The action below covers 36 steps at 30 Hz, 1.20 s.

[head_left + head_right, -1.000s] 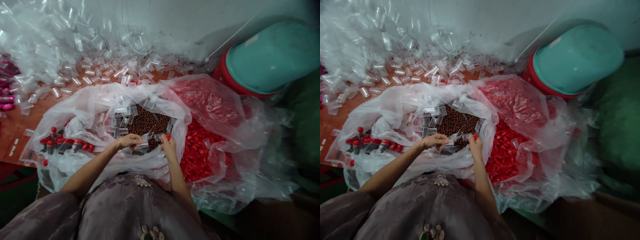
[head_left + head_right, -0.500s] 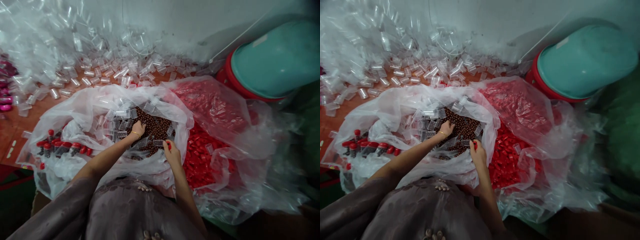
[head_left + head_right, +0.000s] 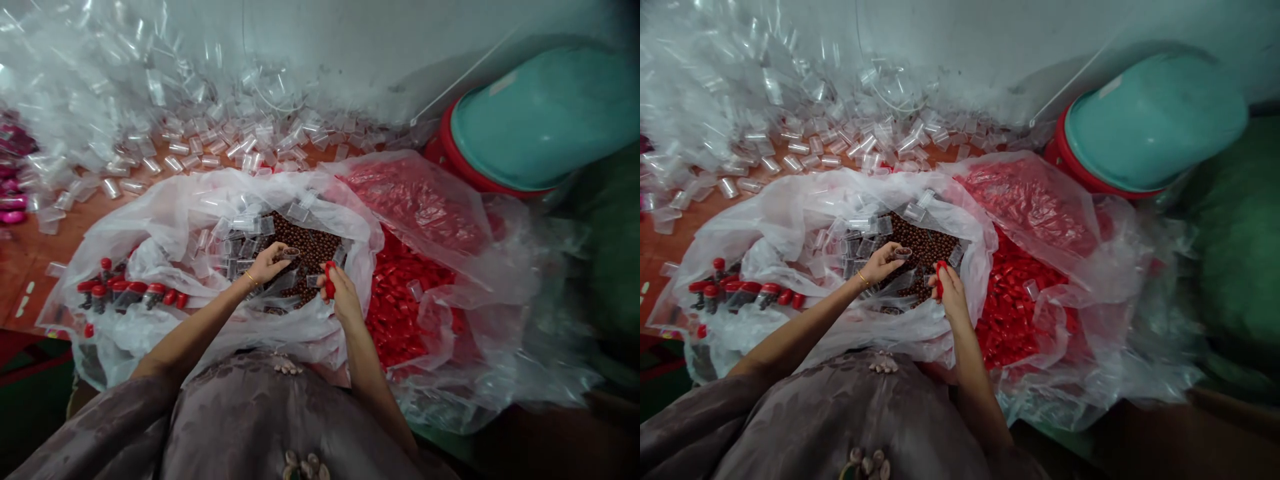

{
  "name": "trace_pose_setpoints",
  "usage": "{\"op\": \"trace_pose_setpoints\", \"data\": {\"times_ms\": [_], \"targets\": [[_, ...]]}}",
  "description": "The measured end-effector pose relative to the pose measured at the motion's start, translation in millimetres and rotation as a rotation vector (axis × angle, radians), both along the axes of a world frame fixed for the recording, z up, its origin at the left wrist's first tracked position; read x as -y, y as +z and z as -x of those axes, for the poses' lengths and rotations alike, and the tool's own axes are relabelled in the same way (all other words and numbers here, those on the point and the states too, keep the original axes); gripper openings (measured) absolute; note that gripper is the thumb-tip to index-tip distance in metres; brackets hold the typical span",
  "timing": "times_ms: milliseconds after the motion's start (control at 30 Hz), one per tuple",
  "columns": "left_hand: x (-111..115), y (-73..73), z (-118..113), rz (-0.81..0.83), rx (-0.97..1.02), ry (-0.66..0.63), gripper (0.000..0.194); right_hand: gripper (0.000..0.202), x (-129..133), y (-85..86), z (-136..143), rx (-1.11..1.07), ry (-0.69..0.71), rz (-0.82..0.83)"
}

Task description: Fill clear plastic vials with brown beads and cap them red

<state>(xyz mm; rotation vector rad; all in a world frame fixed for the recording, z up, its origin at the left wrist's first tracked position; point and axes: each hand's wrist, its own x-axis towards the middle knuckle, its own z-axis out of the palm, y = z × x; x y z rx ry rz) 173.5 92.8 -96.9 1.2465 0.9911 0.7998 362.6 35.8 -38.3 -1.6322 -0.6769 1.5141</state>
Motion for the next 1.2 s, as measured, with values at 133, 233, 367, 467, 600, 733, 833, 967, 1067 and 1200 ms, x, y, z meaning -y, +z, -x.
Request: {"op": "trace_pose_setpoints", "data": {"times_ms": [133, 233, 367, 467, 600, 733, 833, 967, 1067, 1200], "targets": [[15, 21.0, 4, -0.041, -0.025, -0.092, 0.042, 0.047, -2, 10.1, 14, 0.022, 0.047, -0.121], [27, 36.3, 5, -0.005, 0.030, -0.171, 0.040, 0.047, 1, 15.3, 20, 0.002, 0.059, -0.161], [40, 48.7, 4, 0.210, 0.192, -0.209, 0.038, 0.044, 7, 18.2, 22, -0.084, 0.081, -0.110], [45, 51.1, 3, 0.294, 0.259, -0.198, 0.037, 0.039, 13, 17.7, 21, -0.073, 0.082, -0.111], [46, 52.4, 2, 0.303, 0.261, -0.224, 0.040, 0.036, 20, 18.2, 20, 0.080, 0.176, -0.222], [45, 52.2, 1, 0.291, 0.238, -0.203, 0.040, 0.032, 23, 17.9, 17, 0.312, 0.192, -0.302], [45, 47.8, -1, 0.319, 0.230, -0.169, 0.044, 0.032, 21, 14.3, 14, 0.375, 0.126, -0.274], [45, 41.3, -3, 0.380, 0.229, -0.153, 0.051, 0.040, 15, 8.1, 13, 0.247, 0.099, -0.164], [44, 41.0, -3, 0.387, 0.213, -0.163, 0.051, 0.032, 12, 4.2, 15, 0.183, 0.057, -0.123], [44, 44.6, -2, 0.378, 0.198, -0.168, 0.049, 0.027, 12, 1.4, 15, 0.335, 0.058, -0.223]]}}
